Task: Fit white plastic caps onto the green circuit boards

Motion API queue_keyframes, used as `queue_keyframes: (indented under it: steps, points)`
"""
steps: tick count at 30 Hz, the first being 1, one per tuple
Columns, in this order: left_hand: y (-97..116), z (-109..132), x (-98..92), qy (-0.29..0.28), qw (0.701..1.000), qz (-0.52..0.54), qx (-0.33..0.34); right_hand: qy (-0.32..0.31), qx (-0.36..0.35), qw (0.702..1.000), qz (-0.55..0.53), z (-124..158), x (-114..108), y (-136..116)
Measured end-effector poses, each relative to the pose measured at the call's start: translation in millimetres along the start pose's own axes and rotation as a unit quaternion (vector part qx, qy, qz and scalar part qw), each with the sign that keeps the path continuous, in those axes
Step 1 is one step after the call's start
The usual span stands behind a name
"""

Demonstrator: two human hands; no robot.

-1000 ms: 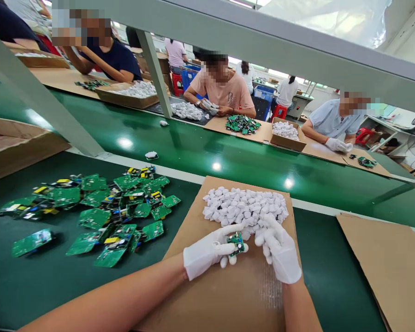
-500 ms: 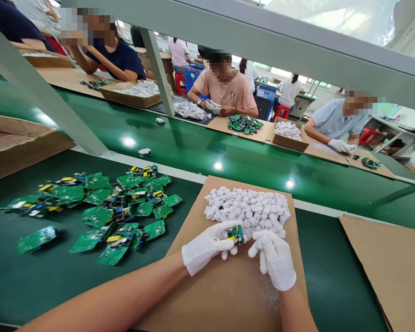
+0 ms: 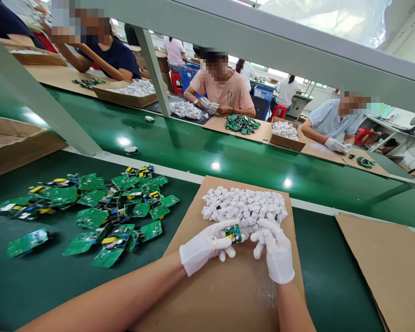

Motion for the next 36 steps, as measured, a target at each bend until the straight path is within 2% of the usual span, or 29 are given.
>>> queue_keyframes:
  steps: [3, 11, 14, 18, 20, 24, 29, 33, 36]
  points:
    - [2, 0, 2.5, -0.014, 1.000, 0.010, -0.001, -0.017, 0.031, 0.999, -0.004, 0, 5, 4]
    - [2, 0, 2.5, -0.015, 1.000, 0.013, 0.007, -0.069, 0.021, 0.989, 0.131, 9, 9, 3]
    - [1, -1, 1.7, -0.016, 1.000, 0.006, 0.007, -0.045, 0.009, 0.989, 0.142, 6, 4, 3]
    - [2, -1, 0.7, -0.008, 1.000, 0.003, 0.008, -0.037, -0.078, 0.988, 0.127, 2, 9, -5]
    - [2, -1, -0.1, -0.001, 1.000, 0.003, 0.008, -0.031, -0.072, 0.990, 0.121, 3, 8, -4]
    - [4, 0, -0.5, 0.002, 1.000, -0.004, 0.019, -0.020, -0.018, 0.993, 0.116, 5, 3, 3]
    - [9, 1, 2.1, -0.014, 0.999, -0.021, 0.043, -0.016, -0.099, 0.988, 0.121, 4, 5, -8]
    - [12, 1, 1.9, -0.007, 0.998, -0.040, 0.055, -0.013, -0.080, 0.990, 0.120, 5, 5, -2]
    - [10, 0, 1.0, -0.006, 0.999, -0.017, 0.041, -0.039, -0.119, 0.979, 0.163, 8, 7, -6]
Point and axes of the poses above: each hand's wrist, its own z-axis away from the middle knuckle, its own x-axis out of the palm, y = z × x, the point moved 7 cm from there along -z, towards the middle knuckle, and after that the axes turned 7 degrees about -x, right-handed, at the moved point
